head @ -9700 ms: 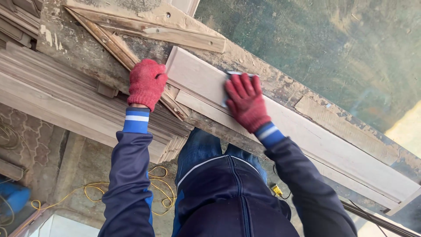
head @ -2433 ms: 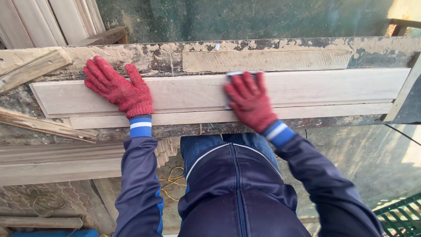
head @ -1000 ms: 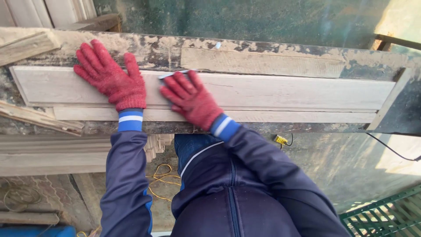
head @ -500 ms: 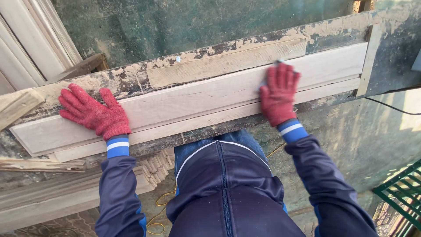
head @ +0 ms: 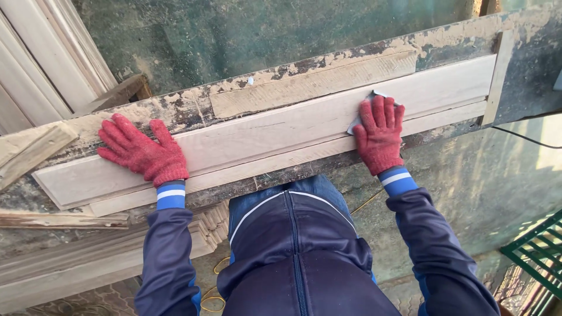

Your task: The recorder sands a wooden plank manually with a piece of sandpaper and then using an orbital power sander.

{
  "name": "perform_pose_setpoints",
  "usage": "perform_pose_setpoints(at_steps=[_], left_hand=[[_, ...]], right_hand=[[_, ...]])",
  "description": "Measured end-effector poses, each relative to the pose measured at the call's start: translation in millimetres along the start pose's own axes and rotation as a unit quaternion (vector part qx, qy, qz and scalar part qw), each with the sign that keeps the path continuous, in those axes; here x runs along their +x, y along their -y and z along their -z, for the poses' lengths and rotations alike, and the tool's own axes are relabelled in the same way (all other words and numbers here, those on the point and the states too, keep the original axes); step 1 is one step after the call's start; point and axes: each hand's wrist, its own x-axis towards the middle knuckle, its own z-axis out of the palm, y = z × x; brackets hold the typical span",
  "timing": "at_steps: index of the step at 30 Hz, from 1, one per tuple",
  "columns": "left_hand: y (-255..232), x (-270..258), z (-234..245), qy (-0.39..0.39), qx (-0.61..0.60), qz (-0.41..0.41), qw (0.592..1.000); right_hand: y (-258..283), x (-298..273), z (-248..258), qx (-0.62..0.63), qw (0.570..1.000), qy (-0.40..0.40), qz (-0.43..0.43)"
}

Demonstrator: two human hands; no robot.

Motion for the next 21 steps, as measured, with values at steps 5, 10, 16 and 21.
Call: perform_pose_setpoints(at_steps=[5, 10, 16, 21], left_hand=[[-1, 1, -1, 0.003, -0.002, 0.002, 1.000], [1, 0, -6, -0.016, -0.006, 0.007, 1.000], [4, -3, -12, -0.030, -0.012, 0.014, 0.999], [-70, -24, -19, -0.008, -0.045, -0.036, 0.998]], right_hand=[[117, 41, -19, 0.003, 0.999, -0.009, 0.032], [191, 77, -15, 0.049, 0.979, -0.093, 0.172], [10, 25, 2, 0.016, 0.990, -0.052, -0.131], [59, 27, -15, 0.023, 0.980, -0.054, -0.191]])
